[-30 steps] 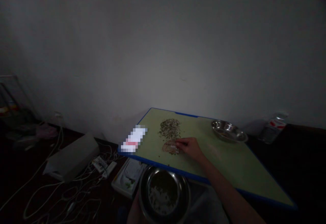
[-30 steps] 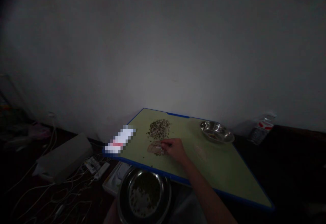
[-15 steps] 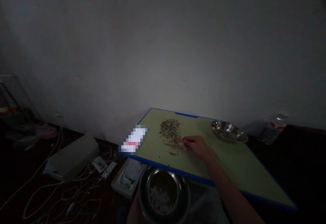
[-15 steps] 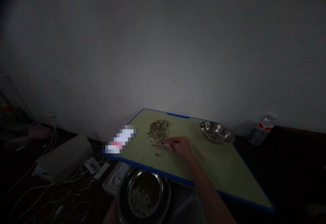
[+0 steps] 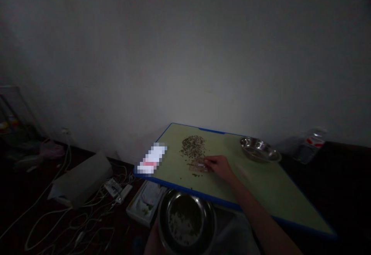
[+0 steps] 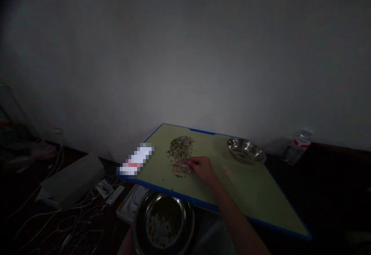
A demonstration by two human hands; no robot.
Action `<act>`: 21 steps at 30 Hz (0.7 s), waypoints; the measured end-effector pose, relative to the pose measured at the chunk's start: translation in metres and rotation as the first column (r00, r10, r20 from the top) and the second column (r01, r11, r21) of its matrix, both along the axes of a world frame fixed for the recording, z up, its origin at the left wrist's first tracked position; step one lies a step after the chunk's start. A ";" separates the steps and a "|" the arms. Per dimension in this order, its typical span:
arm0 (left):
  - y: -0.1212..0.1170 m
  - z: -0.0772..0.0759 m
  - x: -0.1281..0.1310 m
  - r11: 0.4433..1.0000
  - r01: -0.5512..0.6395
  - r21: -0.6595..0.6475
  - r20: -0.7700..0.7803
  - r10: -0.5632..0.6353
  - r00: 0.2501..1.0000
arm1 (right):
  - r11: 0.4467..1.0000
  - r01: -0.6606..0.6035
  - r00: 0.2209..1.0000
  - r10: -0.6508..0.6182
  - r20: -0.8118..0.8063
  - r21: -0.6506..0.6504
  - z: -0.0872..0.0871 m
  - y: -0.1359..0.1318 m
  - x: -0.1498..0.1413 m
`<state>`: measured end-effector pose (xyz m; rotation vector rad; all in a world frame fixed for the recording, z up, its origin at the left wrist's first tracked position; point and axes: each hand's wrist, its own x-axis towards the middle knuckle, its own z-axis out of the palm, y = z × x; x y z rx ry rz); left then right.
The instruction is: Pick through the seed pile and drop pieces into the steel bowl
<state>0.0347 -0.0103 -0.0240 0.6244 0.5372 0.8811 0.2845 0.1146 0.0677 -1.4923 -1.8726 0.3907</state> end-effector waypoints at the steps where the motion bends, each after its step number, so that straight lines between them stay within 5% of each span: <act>1: -0.001 0.002 0.000 1.000 0.002 -0.030 -0.003 -0.002 1.000 | 1.000 0.004 1.000 -0.004 -0.006 0.003 0.000 0.000 0.000; 5: -0.002 0.007 -0.004 0.985 0.072 -0.157 0.042 -0.066 0.997 | 0.999 0.031 0.998 -0.030 -0.049 0.009 -0.002 0.001 -0.001; 14: 0.002 0.006 -0.001 0.979 0.120 -0.164 0.056 -0.112 0.992 | 0.998 0.034 0.997 -0.030 -0.077 0.053 -0.006 0.002 -0.003; 21: 0.001 -0.012 -0.003 0.975 0.084 -0.208 0.114 -0.061 0.992 | 1.000 -0.013 0.994 0.015 -0.105 0.027 -0.003 0.000 -0.007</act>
